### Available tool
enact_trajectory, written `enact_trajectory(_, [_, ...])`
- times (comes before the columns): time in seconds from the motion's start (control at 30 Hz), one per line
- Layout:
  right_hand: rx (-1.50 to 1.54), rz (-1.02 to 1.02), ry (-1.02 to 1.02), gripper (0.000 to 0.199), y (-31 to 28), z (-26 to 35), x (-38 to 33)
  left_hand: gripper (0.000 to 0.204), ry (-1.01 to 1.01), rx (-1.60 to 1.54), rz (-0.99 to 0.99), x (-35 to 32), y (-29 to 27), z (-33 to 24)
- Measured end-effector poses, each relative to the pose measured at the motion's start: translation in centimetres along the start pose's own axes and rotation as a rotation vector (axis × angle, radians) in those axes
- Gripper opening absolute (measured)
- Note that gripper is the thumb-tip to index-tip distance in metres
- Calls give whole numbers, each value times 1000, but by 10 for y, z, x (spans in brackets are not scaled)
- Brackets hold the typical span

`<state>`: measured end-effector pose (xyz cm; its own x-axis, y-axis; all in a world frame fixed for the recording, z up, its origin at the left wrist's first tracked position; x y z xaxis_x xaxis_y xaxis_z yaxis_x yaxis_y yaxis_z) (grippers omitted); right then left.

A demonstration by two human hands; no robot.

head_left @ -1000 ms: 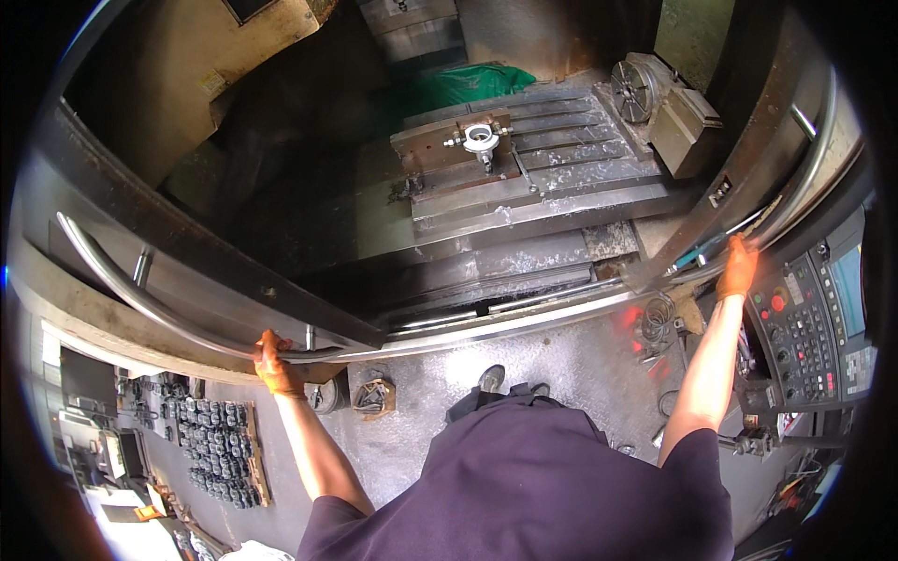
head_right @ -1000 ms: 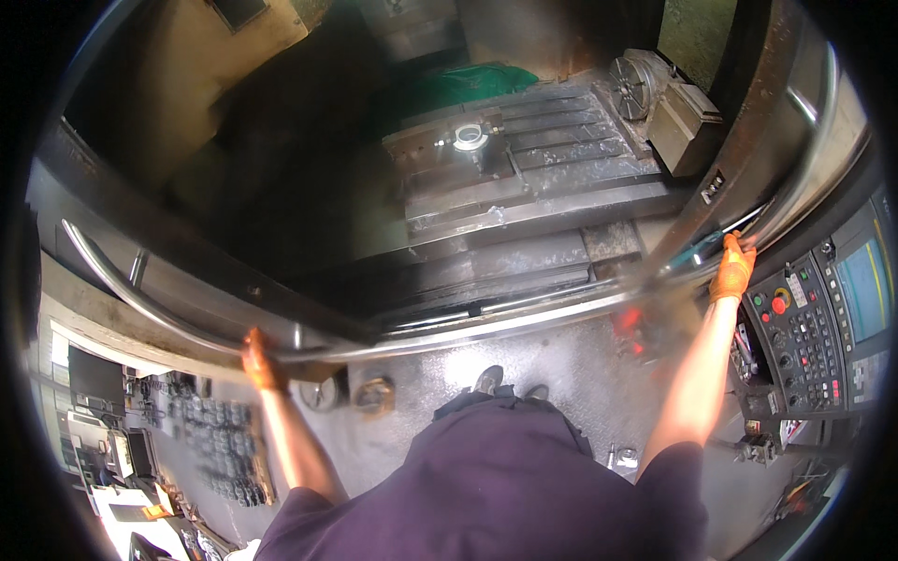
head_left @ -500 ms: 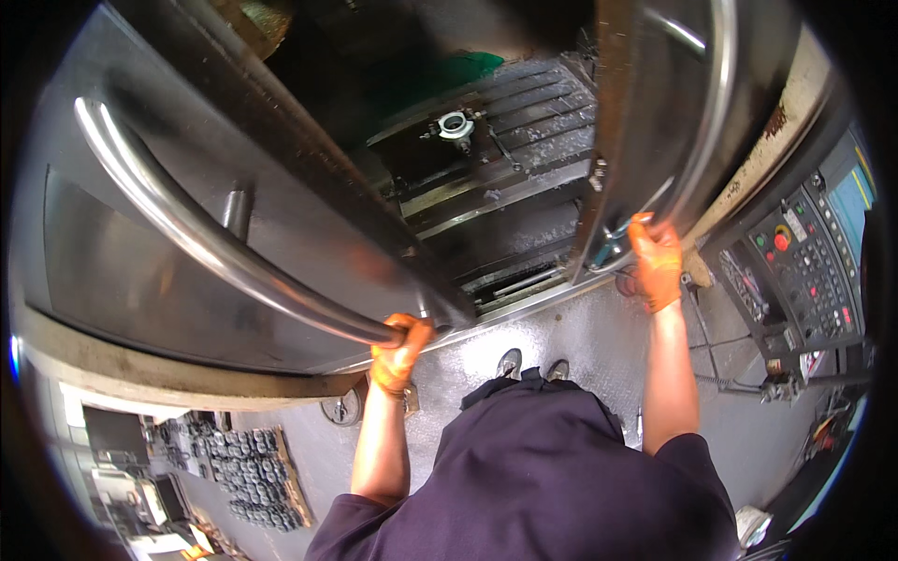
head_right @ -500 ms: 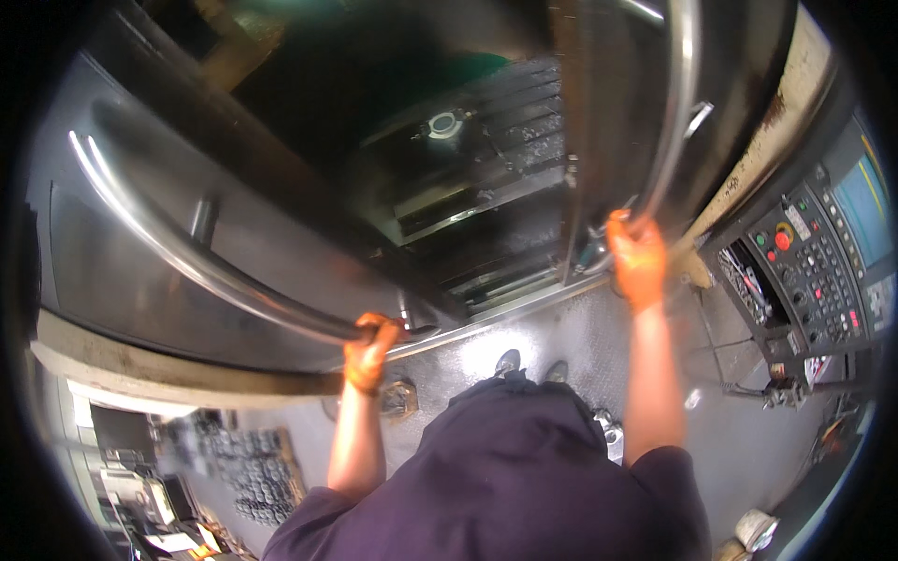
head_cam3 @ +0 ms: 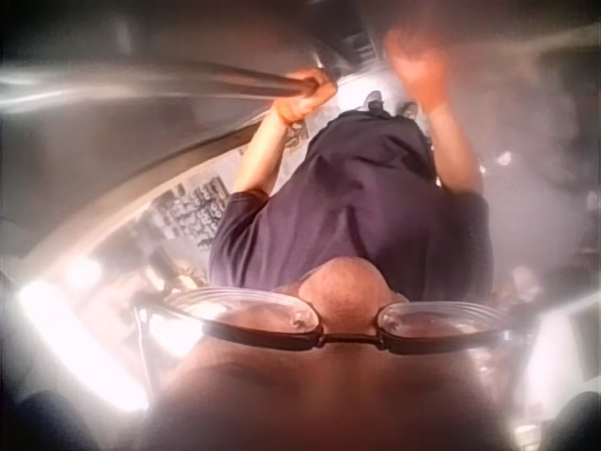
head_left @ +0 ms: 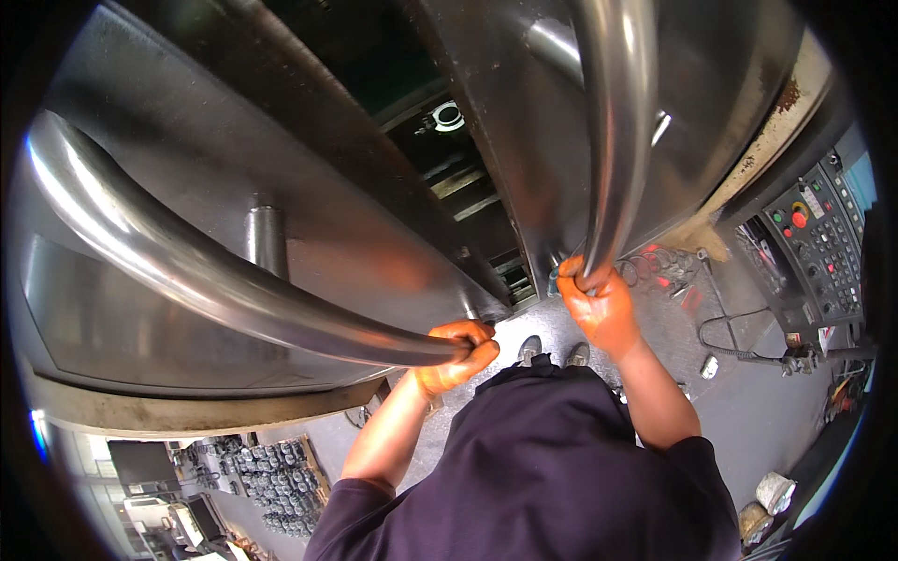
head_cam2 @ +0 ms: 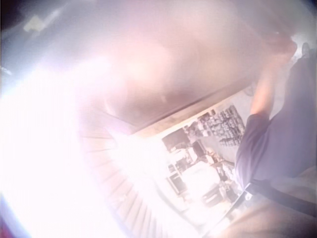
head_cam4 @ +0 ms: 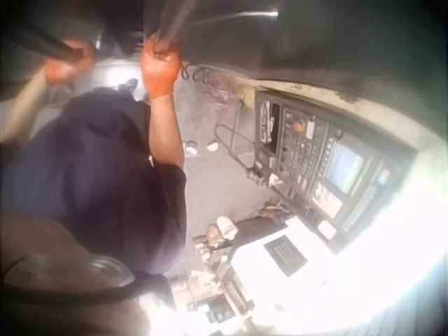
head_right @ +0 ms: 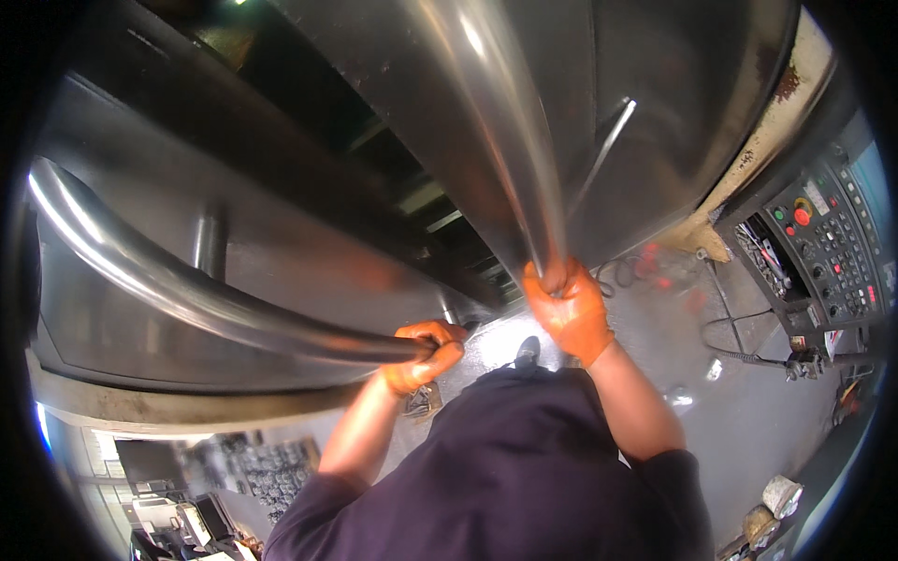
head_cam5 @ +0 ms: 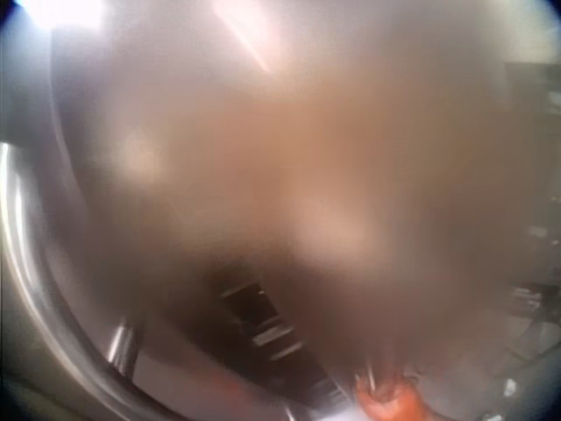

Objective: The person opens a CNC machine door, walks through the workshop, and returns to the machine. They use a wrench to loosen and remove a metal part from a vise, then place it on the floor. They pick up another metal part, place it in the vise, and tighten it with the wrench before closing the machine door.

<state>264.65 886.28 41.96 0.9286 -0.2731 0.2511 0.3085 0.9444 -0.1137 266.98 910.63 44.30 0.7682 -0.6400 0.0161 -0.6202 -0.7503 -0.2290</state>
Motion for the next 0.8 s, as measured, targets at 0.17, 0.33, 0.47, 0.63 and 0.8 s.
enact_trajectory(0.17, [-61, 72, 93, 13, 33, 18, -1, 13, 3, -35, 67, 1, -4, 3])
enact_trajectory(0.33, [-261, -3, -67, 24, 35, 28, -15, 10, 93, 31, 108, 19, 3, -5])
enact_trajectory(0.47, [-360, -279, -252, 25, 34, 49, -19, 14, 76, -113, 72, 15, 6, 14])
enact_trajectory(0.63, [-97, -270, 34, 25, 24, 11, -13, 16, 101, -110, 72, 22, 25, 33])
enact_trajectory(0.8, [-134, -347, 75, 29, 9, 15, -21, 11, 11, 71, 108, 35, 33, 21])
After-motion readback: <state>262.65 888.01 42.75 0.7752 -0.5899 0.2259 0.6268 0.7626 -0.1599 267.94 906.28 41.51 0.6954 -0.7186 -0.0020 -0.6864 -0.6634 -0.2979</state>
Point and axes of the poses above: each hand's wrist, its own x-axis towards the middle knuckle, its own y-axis out of the palm, z = x × y, the point moved 7 cm from there along x, towards the middle knuckle, and after that the axes turned 1 degree about z, right-handed, at the moved point
